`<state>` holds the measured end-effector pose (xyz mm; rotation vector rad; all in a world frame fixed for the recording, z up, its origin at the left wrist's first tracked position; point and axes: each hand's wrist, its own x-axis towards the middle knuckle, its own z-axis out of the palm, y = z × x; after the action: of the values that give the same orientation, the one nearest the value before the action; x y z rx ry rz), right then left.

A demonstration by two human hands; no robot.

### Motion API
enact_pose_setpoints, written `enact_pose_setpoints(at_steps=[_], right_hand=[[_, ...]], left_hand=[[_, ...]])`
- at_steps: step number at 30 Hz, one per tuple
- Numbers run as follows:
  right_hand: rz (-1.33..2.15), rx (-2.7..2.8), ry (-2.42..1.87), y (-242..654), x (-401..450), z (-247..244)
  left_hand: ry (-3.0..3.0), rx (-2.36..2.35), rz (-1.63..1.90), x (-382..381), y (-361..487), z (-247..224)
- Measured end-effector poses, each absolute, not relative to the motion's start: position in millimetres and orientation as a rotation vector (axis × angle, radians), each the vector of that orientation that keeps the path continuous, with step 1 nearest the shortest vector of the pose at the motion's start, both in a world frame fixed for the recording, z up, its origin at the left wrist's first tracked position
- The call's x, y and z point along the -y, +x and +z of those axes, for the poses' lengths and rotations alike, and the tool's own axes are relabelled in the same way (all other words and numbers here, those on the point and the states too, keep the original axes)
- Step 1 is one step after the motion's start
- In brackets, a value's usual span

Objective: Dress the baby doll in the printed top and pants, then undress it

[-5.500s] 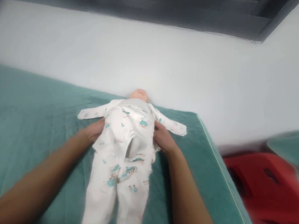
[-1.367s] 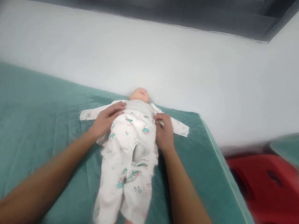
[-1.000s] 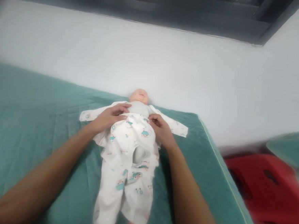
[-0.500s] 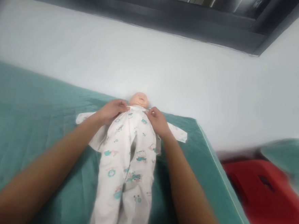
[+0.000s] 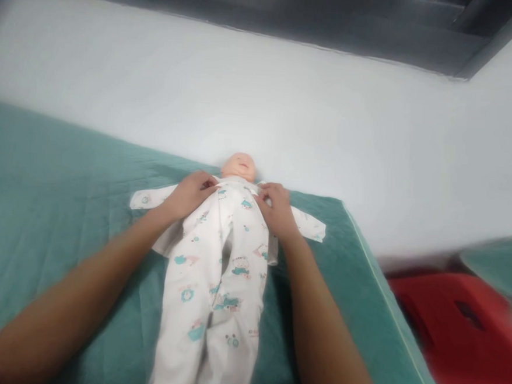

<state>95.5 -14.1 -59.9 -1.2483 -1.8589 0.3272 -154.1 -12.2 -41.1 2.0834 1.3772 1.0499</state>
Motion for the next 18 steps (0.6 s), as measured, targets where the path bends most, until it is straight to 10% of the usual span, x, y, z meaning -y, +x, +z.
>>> enact_pose_setpoints(at_steps=[18], right_hand=[[0.255,1.684,-1.556,86.6,-3.9,-64.9]], left_hand=[[1.985,-1.711,1.091,-21.2,-158.1,-55.3]])
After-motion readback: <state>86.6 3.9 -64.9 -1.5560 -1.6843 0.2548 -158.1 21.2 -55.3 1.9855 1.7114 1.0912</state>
